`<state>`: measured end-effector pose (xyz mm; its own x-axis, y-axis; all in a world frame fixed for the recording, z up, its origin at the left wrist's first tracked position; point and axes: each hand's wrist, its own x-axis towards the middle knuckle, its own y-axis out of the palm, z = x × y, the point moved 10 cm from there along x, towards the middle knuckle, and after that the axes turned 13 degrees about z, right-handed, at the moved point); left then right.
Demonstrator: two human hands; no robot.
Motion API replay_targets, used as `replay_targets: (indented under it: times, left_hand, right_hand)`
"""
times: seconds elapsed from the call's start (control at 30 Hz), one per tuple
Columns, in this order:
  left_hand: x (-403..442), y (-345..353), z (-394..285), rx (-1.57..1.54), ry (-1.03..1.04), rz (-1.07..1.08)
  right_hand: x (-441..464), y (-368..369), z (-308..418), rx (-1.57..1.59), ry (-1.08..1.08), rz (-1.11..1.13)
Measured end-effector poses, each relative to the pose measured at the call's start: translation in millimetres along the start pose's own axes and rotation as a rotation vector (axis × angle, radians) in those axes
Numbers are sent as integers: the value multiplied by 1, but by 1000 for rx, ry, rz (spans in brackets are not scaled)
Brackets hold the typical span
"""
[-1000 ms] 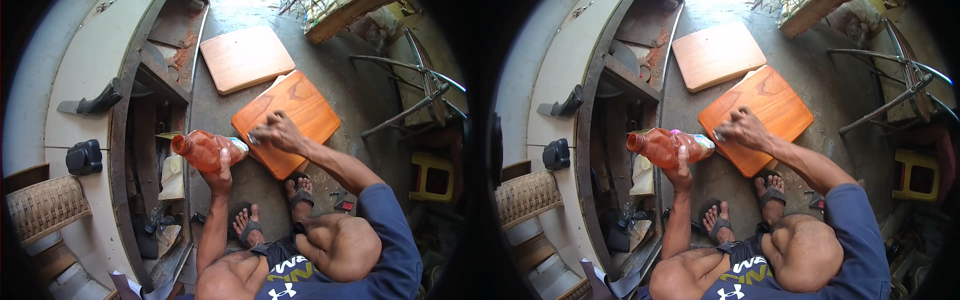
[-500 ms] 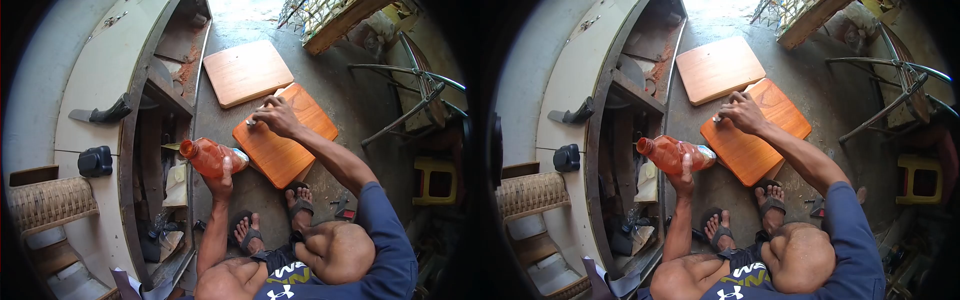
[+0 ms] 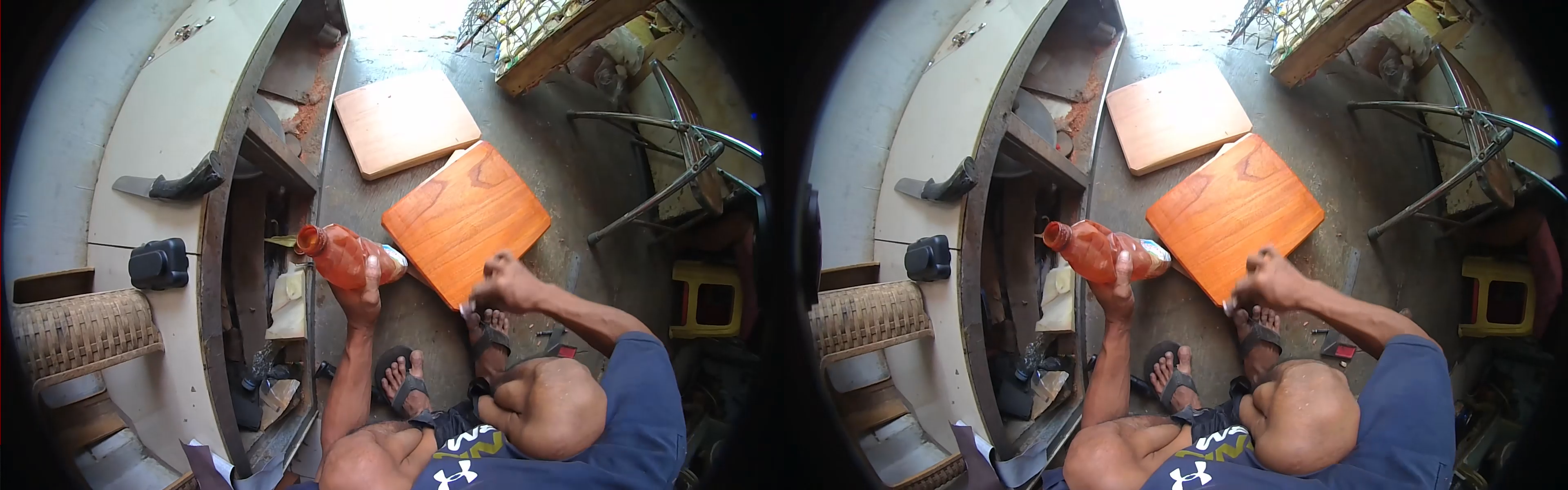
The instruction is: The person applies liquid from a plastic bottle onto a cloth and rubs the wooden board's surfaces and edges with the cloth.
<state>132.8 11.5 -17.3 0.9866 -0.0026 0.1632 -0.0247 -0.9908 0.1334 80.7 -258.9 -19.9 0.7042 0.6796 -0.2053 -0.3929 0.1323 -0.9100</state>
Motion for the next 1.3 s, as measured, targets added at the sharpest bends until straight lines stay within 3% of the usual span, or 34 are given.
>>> replay_targets:
  times: [0.07,0.13,0.17,0.23,0.27,0.37,0.43,0.47,0.53,0.6,0.63,0.7,0.8,0.87,0.97,1.03,1.2,1.3]
  left_hand:
    - [-3,-3,6,34,11,-12]
    - [-9,-7,8,36,-14,-29]
    - [-7,-7,7,39,-11,-13]
    - [-7,-8,12,-16,-44,-18]
    - [-7,-8,15,-19,-48,-15]
    - [-13,-16,17,19,-27,-57]
    - [-9,-13,20,-11,-33,-22]
    - [-7,-11,20,-16,-24,-12]
    - [-4,-12,16,9,9,-23]
    - [-4,-17,19,10,4,-13]
    - [-5,-17,21,1,-2,-16]
    - [-16,-21,22,0,-31,-27]
    - [-7,-14,20,-14,-8,-21]
    - [-7,-16,18,-1,-9,-32]
    - [-6,-15,15,-10,-2,-49]
    - [-5,-16,8,13,12,-60]
    - [-2,-15,10,-17,13,-17]
    - [10,-15,-2,-42,1,48]
  right_hand:
    - [9,-38,-69,307,252,-237]
    - [-4,-101,-125,36,640,-535]
    - [0,-89,-153,41,651,-546]
    - [-16,-53,-203,-131,966,-661]
    - [-7,-51,-167,-122,990,-668]
    - [24,-37,-57,-71,554,-656]
    - [33,-31,4,-54,375,-618]
    - [39,-12,19,-97,304,-530]
    - [49,1,50,124,73,-328]
    - [53,-27,29,200,122,-406]
    - [69,-28,-15,283,295,-403]
    - [89,-92,-26,82,256,-658]
    - [160,-77,-10,-54,-51,-517]
    - [190,-38,14,-166,-189,-278]
    - [152,-19,24,-146,-147,-338]
    - [118,-1,36,-161,-108,-164]
    - [4,26,77,-260,-142,-50]
    - [-33,19,81,-257,-40,54]
